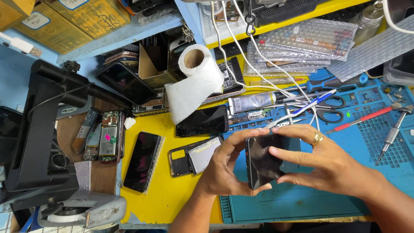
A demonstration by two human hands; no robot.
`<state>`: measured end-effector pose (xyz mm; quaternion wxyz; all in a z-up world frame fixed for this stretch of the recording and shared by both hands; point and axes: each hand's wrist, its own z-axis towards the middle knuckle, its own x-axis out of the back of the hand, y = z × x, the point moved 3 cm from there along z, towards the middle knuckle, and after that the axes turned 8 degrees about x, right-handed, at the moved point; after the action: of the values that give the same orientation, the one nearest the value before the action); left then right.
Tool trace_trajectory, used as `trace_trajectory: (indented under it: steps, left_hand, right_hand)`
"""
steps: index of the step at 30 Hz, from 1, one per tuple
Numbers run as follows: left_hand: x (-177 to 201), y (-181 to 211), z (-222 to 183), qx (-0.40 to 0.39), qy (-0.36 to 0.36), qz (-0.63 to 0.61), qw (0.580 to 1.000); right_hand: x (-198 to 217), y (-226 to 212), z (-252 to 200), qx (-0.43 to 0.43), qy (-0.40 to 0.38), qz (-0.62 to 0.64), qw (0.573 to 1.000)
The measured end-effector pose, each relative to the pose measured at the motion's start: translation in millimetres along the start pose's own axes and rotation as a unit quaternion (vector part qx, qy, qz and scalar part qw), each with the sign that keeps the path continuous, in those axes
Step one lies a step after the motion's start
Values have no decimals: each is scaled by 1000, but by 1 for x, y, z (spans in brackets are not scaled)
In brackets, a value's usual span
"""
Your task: The person handles a disassembled smartphone, aligning the screen assembly with the main body and pressing the edges to secure it. They then flip the device to inspect the back and sides before opening it again to adjust internal ribbon cables and components.
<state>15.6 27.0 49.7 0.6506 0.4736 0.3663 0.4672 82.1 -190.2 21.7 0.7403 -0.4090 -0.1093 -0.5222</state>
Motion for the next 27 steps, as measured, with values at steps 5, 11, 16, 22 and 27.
trace_trajectory:
  steps: [5, 11, 16, 22, 27]
  left_hand:
    - [3, 1, -1, -13, -4, 44, 999]
    - [4, 5, 1, -10, -3, 92, 996]
    - [5, 2, -1, -3, -15, 69, 998]
    - [5, 1, -1, 8, 0, 85, 996]
    - [-1, 6, -1, 8, 23, 43, 999]
  right_hand:
    - [-1, 0, -1, 7, -4, -12, 1000]
    - [-1, 0, -3, 7, -5, -28, 1000]
    - [0, -1, -2, 18, -9, -62, 998]
    - [-1, 2, -3, 7, -12, -33, 999]
    - [-2, 3, -5, -13, 0, 6, 1000]
